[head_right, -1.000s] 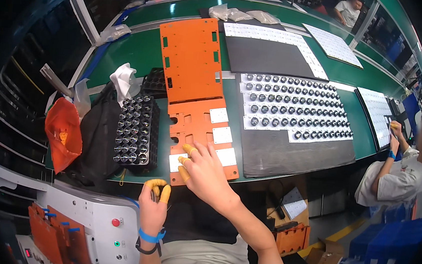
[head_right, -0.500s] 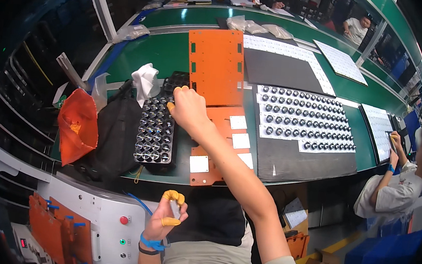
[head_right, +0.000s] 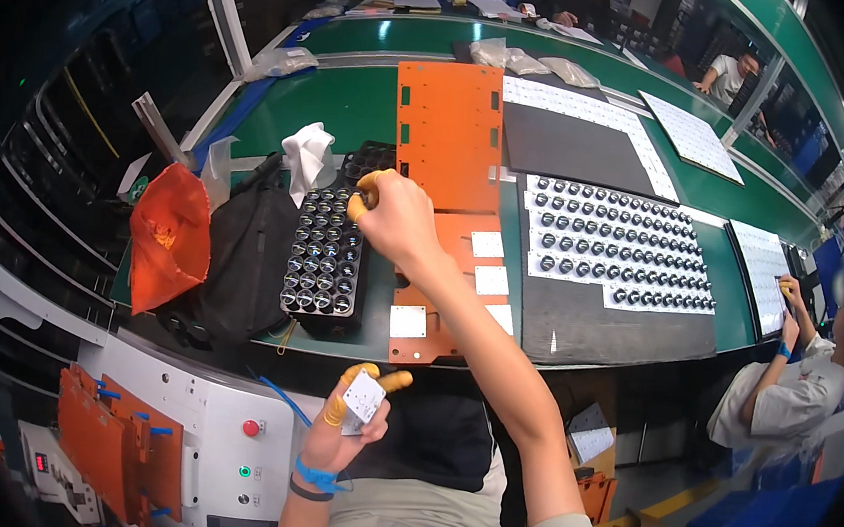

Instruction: The person places small white square components onto an orange plastic jig at a factory workstation. They handle the components one by one, positioning them into specific slots on the jig. The person also briefly interacts with a white machine labeled 'Qushi' to the left, placing the jig onto it before returning to the manual placement task.

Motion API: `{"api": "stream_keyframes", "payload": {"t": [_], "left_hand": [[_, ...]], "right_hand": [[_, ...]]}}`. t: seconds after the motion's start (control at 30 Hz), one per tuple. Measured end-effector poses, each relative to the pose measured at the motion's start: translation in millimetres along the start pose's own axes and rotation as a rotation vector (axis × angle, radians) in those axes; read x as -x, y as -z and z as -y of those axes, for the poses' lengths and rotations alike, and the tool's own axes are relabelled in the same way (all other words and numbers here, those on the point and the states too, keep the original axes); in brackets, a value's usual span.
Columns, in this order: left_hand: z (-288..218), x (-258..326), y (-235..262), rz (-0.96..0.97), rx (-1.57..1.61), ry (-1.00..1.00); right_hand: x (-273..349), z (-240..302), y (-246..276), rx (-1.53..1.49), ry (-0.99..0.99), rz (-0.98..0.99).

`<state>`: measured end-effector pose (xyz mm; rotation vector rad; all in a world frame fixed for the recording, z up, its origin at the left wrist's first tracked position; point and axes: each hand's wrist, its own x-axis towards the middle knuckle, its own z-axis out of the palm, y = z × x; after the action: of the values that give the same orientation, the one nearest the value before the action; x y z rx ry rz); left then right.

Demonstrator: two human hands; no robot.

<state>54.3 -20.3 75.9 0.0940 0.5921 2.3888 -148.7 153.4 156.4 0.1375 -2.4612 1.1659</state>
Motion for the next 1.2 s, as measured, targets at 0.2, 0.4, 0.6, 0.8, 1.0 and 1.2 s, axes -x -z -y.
{"api": "stream_keyframes", "payload": {"t": [0.2,0.4,0.6,0.8,1.0,1.2], "left_hand": [[8,-5,-7,-0.089,-0.193,-0.221],[6,-12,-17,-0.142,-0.376,-0.324],[17,-27,-29,-0.251,-0.689,-0.465],[23,-28,-27,-0.239,-0.713,-0.475],[20,-30,-35,-0.256,-0.731,-0.438],[12,-30,-28,-0.237,-0.672,-0.248]], "right_hand": [[90,28,65,-0.46,0.199,0.103],[156,28,96,-0.598,0.117,0.342],[170,7,100,-0.558,0.137,0.315],[169,-1,95,-0.558,0.129,0.335],[168,-7,90,-0.481,0.22,0.338],[173,-12,82,-0.448,0.295,0.311]]}}
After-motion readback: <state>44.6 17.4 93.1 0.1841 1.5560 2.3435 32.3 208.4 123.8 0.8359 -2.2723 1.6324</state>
